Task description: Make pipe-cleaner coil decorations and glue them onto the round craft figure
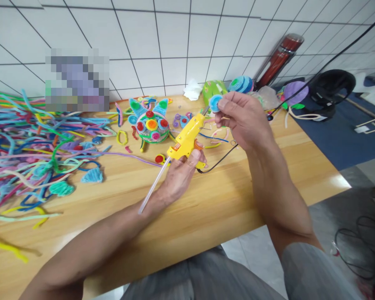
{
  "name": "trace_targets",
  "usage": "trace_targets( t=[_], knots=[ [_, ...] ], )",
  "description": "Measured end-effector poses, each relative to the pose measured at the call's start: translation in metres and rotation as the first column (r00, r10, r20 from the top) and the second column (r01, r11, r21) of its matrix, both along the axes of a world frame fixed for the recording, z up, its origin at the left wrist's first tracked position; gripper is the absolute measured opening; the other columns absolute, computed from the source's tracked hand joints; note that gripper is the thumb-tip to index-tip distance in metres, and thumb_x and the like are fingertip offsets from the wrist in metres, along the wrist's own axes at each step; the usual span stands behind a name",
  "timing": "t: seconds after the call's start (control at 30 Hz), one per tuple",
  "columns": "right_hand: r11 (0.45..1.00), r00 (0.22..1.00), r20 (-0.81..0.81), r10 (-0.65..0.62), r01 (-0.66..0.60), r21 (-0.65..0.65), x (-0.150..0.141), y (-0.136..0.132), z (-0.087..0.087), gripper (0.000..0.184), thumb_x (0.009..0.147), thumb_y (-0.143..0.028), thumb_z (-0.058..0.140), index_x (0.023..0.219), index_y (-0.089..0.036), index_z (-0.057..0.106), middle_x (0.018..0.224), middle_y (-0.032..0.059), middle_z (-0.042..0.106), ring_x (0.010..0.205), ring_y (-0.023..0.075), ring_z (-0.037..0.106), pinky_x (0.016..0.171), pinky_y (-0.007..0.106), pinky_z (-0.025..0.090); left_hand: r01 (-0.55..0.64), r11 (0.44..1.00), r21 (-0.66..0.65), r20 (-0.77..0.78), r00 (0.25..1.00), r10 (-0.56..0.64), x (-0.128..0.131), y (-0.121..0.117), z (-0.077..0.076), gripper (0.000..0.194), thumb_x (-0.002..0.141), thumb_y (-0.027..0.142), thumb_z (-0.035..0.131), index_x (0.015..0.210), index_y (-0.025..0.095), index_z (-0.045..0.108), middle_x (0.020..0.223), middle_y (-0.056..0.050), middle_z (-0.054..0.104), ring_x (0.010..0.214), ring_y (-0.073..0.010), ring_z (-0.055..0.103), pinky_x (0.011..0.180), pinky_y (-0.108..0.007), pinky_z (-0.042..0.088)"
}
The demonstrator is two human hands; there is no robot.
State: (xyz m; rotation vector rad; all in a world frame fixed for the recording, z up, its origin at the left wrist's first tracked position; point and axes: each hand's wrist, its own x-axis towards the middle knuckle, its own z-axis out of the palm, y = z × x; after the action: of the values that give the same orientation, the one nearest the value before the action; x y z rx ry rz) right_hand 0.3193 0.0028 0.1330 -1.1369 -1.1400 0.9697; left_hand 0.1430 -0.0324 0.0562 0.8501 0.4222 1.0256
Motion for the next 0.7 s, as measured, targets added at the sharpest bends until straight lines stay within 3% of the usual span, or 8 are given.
trace_targets(
  t=[0.37, 0.7],
  knots=[
    [0.999, 0.999, 0.032, -0.014, 0.015, -0.043, 0.0016, 0.0007, -0.0010, 0.031, 0.080, -0.050, 0.084, 0.076, -0.027, 0.064, 0.067, -0.0030, 0.064, 0.067, 0.0161, 0.066, 0.061, 0.029, 0.057, 0.007, 1.000, -0.010, -0.041, 0.999, -0.008, -0.0003, -0.0012, 0.0013, 0.040, 0.083, 0.054, 0.080, 0.101, 0.023, 0.062, 0.082, 0.002, 0.056, 0.080, -0.0145, 0.058, 0.079, -0.031, 0.053],
    [1.000, 1.000, 0.018, -0.002, 0.002, -0.025, 0.0021, 0.0012, -0.0017, 0.033, 0.078, -0.051, 0.086, 0.075, -0.026, 0.065, 0.066, -0.0039, 0.064, 0.063, 0.0136, 0.063, 0.059, 0.026, 0.057, 0.017, 1.000, -0.022, -0.023, 1.000, -0.018, 0.0001, -0.0018, -0.0004, 0.041, 0.082, 0.053, 0.081, 0.101, 0.022, 0.061, 0.081, 0.002, 0.056, 0.076, -0.0132, 0.056, 0.076, -0.029, 0.053]
  ],
)
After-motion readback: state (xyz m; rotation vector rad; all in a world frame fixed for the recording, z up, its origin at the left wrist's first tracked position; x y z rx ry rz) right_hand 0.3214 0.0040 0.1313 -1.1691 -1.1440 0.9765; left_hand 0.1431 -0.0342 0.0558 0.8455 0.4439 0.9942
